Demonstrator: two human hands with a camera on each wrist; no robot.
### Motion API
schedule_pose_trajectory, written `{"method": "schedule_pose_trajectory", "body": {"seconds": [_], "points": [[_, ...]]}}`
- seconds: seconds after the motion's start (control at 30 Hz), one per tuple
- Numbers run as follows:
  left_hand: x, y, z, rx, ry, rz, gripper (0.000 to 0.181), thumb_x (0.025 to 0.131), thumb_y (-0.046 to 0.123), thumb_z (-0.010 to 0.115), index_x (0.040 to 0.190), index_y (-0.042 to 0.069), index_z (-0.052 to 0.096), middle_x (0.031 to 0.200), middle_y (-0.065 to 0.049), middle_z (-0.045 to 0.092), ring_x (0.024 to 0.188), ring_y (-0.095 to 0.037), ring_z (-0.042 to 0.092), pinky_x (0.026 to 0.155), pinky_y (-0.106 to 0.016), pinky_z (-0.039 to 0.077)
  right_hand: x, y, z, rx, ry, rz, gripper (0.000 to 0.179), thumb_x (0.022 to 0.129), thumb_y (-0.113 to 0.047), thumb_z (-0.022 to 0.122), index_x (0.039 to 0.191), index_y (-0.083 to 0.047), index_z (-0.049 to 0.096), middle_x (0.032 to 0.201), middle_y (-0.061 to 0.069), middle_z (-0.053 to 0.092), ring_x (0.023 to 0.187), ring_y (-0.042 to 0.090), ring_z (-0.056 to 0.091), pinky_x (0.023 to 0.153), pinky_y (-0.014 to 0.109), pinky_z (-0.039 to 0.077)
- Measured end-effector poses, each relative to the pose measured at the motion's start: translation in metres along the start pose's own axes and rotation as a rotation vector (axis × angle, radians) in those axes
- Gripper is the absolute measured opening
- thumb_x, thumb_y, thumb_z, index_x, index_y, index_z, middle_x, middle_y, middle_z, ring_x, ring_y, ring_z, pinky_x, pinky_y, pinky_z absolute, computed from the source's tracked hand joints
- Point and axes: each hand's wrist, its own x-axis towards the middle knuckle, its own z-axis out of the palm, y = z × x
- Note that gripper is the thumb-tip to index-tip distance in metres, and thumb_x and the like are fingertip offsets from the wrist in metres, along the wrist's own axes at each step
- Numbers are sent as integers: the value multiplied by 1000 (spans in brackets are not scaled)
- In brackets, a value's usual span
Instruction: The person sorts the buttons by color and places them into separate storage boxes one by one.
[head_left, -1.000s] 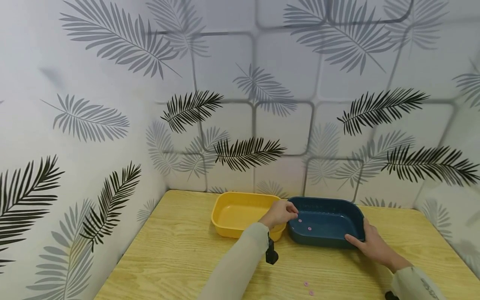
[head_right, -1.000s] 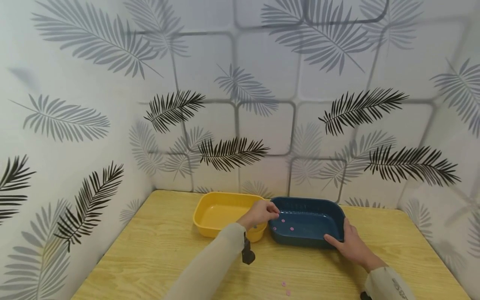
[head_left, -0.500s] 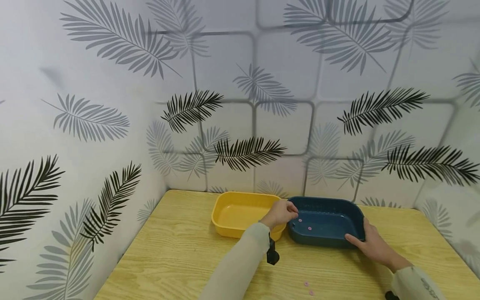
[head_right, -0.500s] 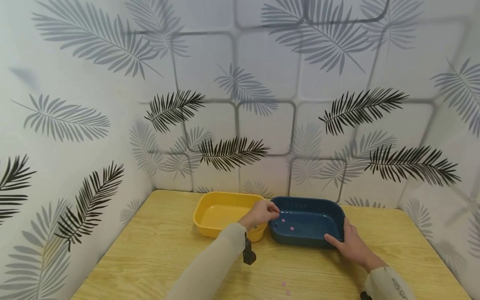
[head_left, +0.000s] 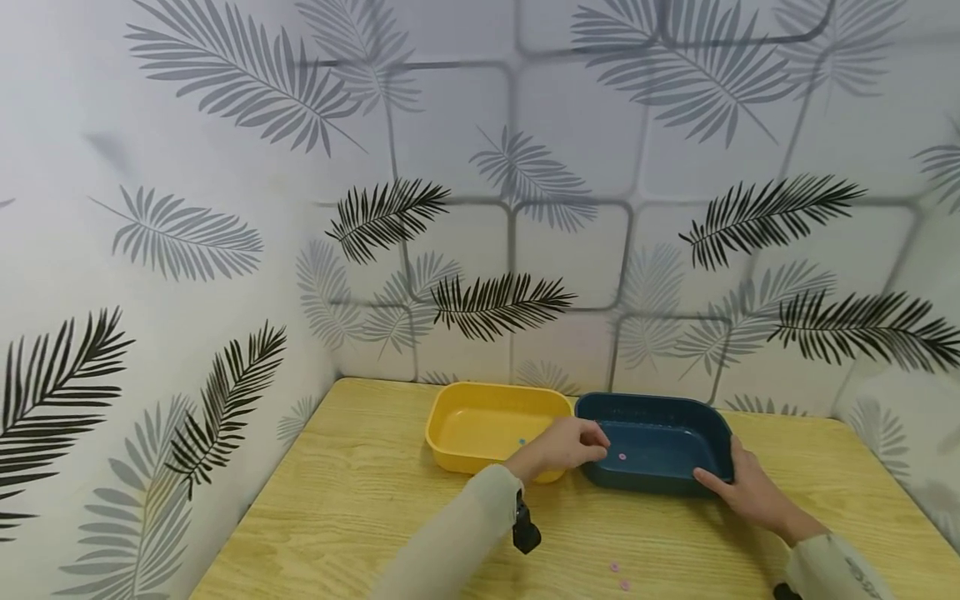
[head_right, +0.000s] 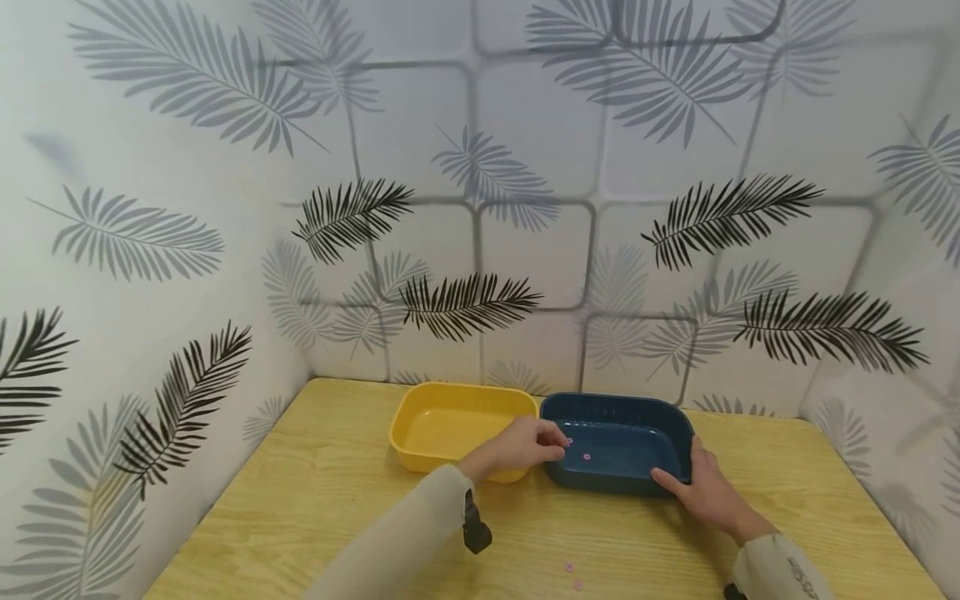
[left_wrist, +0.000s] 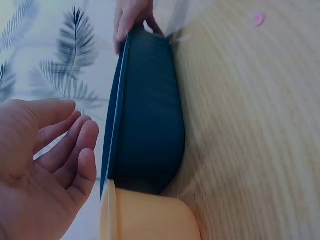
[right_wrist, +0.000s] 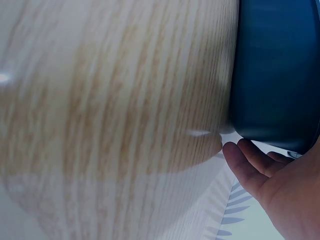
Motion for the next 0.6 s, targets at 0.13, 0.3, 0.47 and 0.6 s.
{"method": "schedule_pose_trajectory", "body": {"seconds": [0.13, 0.3, 0.47, 0.6], "points": [[-15, 8, 7, 108, -129, 117, 14, 93, 16, 62, 104, 11, 70, 90, 11, 66, 76, 3, 57, 69, -13, 46, 1, 2, 0, -3, 2, -5, 104, 95, -45, 52, 137, 19, -17, 136, 51, 0, 122, 65, 10, 93, 72, 20], [-26, 12, 18, 192, -293, 179, 17, 93, 15, 63, 107, 8, 69, 90, 11, 67, 78, 7, 57, 71, -10, 45, 1, 3, 0, 7, 0, -8, 104, 95, -45, 53, 137, 19, -17, 137, 51, -1, 123, 65, 9, 93, 72, 19], [-33, 7, 36, 277, -402, 201, 16, 91, 12, 64, 106, 8, 69, 90, 10, 67, 77, 7, 56, 69, -8, 44, 1, 3, 0, 13, -1, -16, 103, 95, -44, 53, 137, 19, -17, 137, 51, -2, 123, 65, 9, 93, 72, 19], [-36, -2, 52, 334, -452, 223, 15, 89, 13, 66, 103, 9, 70, 90, 9, 67, 76, 8, 55, 68, -7, 42, 2, 4, 0, 2, 3, -13, 104, 95, -45, 53, 137, 19, -16, 137, 51, 0, 122, 65, 10, 93, 72, 19]]}}
